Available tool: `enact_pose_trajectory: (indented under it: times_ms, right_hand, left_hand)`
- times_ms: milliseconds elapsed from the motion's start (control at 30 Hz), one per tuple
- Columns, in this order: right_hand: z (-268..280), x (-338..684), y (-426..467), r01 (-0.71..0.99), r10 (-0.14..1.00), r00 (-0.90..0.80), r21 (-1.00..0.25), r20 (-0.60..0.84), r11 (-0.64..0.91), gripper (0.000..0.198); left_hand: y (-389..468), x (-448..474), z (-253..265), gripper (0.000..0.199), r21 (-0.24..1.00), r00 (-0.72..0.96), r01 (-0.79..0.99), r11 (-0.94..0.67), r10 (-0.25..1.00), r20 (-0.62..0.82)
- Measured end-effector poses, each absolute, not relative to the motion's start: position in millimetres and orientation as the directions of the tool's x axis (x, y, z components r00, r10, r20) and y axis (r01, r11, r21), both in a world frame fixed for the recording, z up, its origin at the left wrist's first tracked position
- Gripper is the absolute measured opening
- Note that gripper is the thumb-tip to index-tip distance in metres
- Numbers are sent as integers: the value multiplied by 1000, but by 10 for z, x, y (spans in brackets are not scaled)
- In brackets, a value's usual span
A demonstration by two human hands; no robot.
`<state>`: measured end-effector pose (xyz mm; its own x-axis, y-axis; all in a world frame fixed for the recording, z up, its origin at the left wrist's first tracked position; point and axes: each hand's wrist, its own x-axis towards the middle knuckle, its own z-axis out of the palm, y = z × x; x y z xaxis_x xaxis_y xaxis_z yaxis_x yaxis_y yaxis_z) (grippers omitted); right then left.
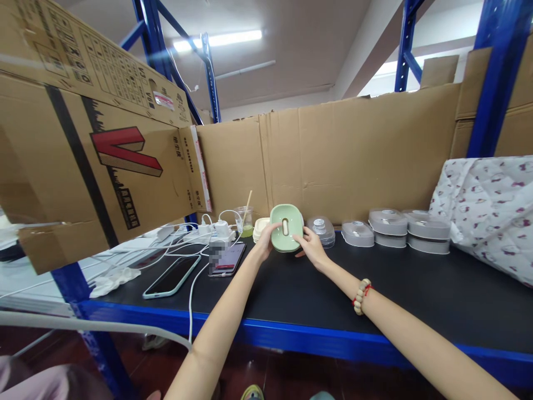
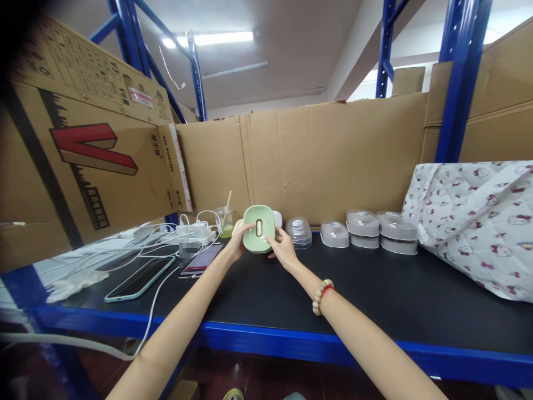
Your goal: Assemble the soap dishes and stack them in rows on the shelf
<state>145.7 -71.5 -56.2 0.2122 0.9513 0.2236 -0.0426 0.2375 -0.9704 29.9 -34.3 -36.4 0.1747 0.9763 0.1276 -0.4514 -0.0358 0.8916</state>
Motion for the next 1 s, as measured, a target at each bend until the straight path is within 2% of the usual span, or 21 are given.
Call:
enact_pose_trajectory:
  times_ms: [100, 200, 467, 600, 733, 867, 1000]
  right_hand:
    - [-579, 1447, -715, -62, 949, 208, -965, 238, 255, 41]
    - [-579, 1459, -703, -119, 932, 255, -948, 258, 295, 44]
    - [-558, 1551, -641, -172, 864, 430, -915, 262, 364, 58]
    - [-537, 1556, -651, -162, 870, 419, -920, 262, 356, 64]
    - [-535, 1566, -642, -110, 866, 425, -934, 264, 339, 57]
    - [-552, 1582, -618, -87, 863, 435, -942, 256, 324, 53]
    - [-573, 1605, -594, 4, 850, 417, -936, 322, 353, 54]
  left_hand:
    - [-353, 301, -350, 10, 894, 146, -448, -12, 985, 86]
    - [-341, 307, -359, 19, 920, 242, -389, 53, 969, 47]
    - [-291, 314, -456, 11, 995, 337, -100, 11, 941, 23]
    - [-302, 309, -452, 10, 996, 372, -90, -11, 927, 44]
    - [-272, 298, -469, 8, 996, 383, -88, -17, 922, 49]
    - [-240, 291, -505, 14, 996, 383, -77, -35, 922, 62]
    - [-258, 302, -494, 12, 997, 379, -71, -39, 923, 63]
